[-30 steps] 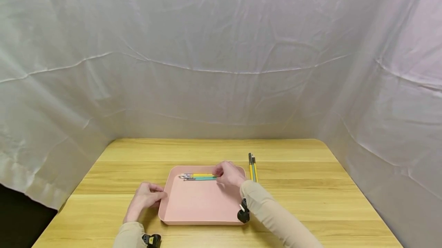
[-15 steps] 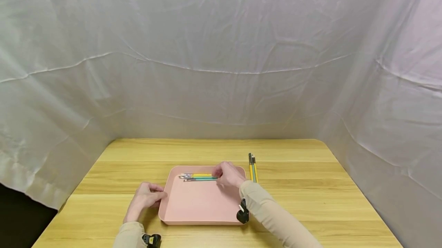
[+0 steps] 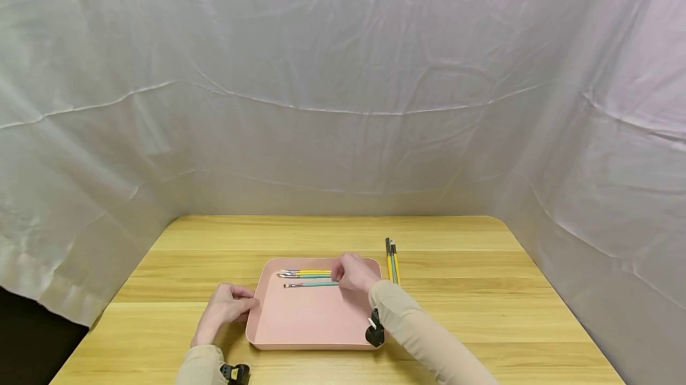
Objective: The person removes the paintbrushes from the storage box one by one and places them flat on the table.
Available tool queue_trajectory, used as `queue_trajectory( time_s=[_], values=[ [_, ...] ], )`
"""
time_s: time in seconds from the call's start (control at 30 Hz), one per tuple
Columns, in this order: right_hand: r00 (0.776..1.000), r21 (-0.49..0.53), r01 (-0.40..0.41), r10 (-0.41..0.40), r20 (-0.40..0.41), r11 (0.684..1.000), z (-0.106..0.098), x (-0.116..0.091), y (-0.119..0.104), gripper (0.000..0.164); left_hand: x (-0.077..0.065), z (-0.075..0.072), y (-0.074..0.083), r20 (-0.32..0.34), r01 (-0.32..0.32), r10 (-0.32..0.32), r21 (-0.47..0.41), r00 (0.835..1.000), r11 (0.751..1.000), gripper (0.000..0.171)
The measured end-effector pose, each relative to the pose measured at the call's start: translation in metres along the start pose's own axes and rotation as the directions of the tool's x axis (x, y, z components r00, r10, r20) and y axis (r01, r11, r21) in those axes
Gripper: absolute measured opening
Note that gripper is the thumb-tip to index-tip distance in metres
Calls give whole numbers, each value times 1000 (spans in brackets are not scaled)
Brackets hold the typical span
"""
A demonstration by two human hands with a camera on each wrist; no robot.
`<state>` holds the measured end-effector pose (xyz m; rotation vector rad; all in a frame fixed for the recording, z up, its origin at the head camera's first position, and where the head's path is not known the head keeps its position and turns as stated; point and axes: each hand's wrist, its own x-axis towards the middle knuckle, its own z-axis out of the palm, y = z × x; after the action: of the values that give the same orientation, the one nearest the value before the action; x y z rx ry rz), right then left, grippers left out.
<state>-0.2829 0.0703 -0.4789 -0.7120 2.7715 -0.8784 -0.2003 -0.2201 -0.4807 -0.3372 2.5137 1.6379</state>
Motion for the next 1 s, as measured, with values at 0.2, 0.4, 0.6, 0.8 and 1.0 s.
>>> queue_trajectory(
  time_s=[0.2, 0.4, 0.6, 0.8, 1.0],
  values=[
    [1000, -38, -13, 14, 24, 999, -1, -1, -2, 33, 0, 0, -1, 0, -4, 4, -1, 1000, 1000, 21],
    [999, -47, -17, 19, 51, 999, -2, -3, -4, 34, 0, 0, 0, 1, -2, 2, 4, 1000, 1000, 21],
    [997, -84, -24, 30, 73, 996, -1, -3, -4, 36, -1, 0, 1, 2, -2, 2, -11, 1000, 1000, 22],
    [998, -143, 24, -15, 63, 990, -1, -3, -4, 36, -1, 0, 0, -1, -2, 2, -11, 1000, 1000, 22],
    [998, -141, 39, -31, 60, 989, -2, -3, -3, 36, -2, -1, 1, 15, -8, 8, -16, 1000, 1000, 22]
  ],
)
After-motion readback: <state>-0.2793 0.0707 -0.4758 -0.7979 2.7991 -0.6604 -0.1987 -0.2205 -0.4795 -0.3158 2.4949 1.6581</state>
